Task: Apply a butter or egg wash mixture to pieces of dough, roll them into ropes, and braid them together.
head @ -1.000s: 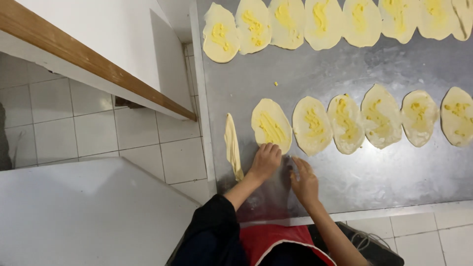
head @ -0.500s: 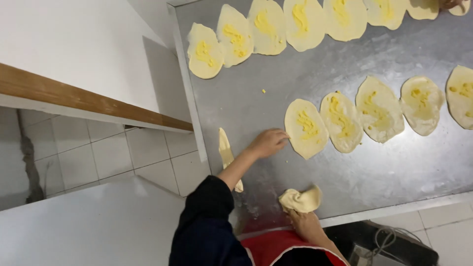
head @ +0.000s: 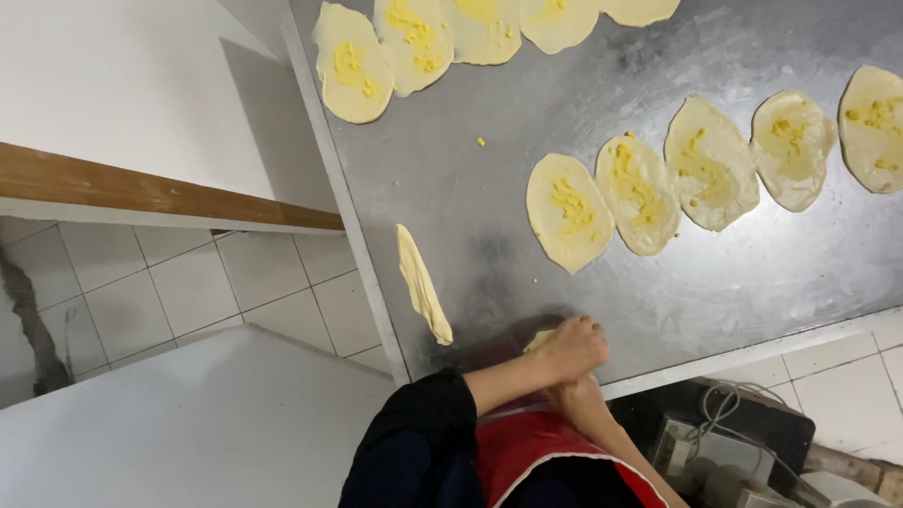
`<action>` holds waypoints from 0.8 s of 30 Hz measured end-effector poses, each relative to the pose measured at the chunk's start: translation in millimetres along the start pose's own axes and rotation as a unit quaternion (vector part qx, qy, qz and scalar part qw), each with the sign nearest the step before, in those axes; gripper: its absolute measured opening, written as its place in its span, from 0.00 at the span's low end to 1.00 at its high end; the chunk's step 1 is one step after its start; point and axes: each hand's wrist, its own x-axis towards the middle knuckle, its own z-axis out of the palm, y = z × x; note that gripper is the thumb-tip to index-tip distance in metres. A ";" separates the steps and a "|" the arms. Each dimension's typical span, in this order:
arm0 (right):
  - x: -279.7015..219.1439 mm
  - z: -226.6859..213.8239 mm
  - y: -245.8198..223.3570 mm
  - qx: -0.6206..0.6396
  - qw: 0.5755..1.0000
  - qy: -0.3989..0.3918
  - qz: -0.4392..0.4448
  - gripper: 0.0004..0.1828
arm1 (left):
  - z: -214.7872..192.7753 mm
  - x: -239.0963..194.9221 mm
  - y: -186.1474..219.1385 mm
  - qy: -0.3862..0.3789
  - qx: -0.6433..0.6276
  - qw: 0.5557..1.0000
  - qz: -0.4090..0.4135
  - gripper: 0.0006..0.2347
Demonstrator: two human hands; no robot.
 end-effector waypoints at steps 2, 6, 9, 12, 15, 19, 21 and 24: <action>3.5 -15.2 -12.2 -0.027 0.999 -0.035 0.009 0.09 | 1.2 1.3 -0.3 -0.027 0.087 0.996 -0.013 0.06; 35.0 -65.5 -46.1 -0.020 0.994 0.077 -0.078 0.22 | -32.3 -5.8 -47.7 0.165 -0.363 0.873 -0.281 0.05; 73.9 -100.3 -70.4 -0.037 0.983 0.117 -0.139 0.30 | -62.9 -37.0 -116.5 0.275 -0.454 0.732 -0.427 0.04; 94.0 -119.0 -92.2 -0.041 0.977 0.121 -0.170 0.34 | -93.7 -65.6 -151.5 0.364 -0.282 0.754 -0.469 0.09; 101.7 -97.9 -72.5 0.003 0.978 0.149 -0.145 0.31 | -117.1 -70.0 -162.2 0.350 -0.060 0.876 -0.326 0.12; 104.0 -86.2 -55.2 0.093 0.974 0.204 0.035 0.20 | -117.7 -56.5 -158.0 0.223 0.085 0.969 -0.069 0.12; 132.6 -101.1 -56.2 0.069 0.967 0.242 0.039 0.25 | -121.0 -42.8 -163.9 0.109 0.099 0.986 -0.083 0.07; 171.3 -127.0 -72.9 0.037 0.960 0.271 0.058 0.30 | -105.0 -26.0 -175.7 0.002 0.154 0.985 -0.077 0.03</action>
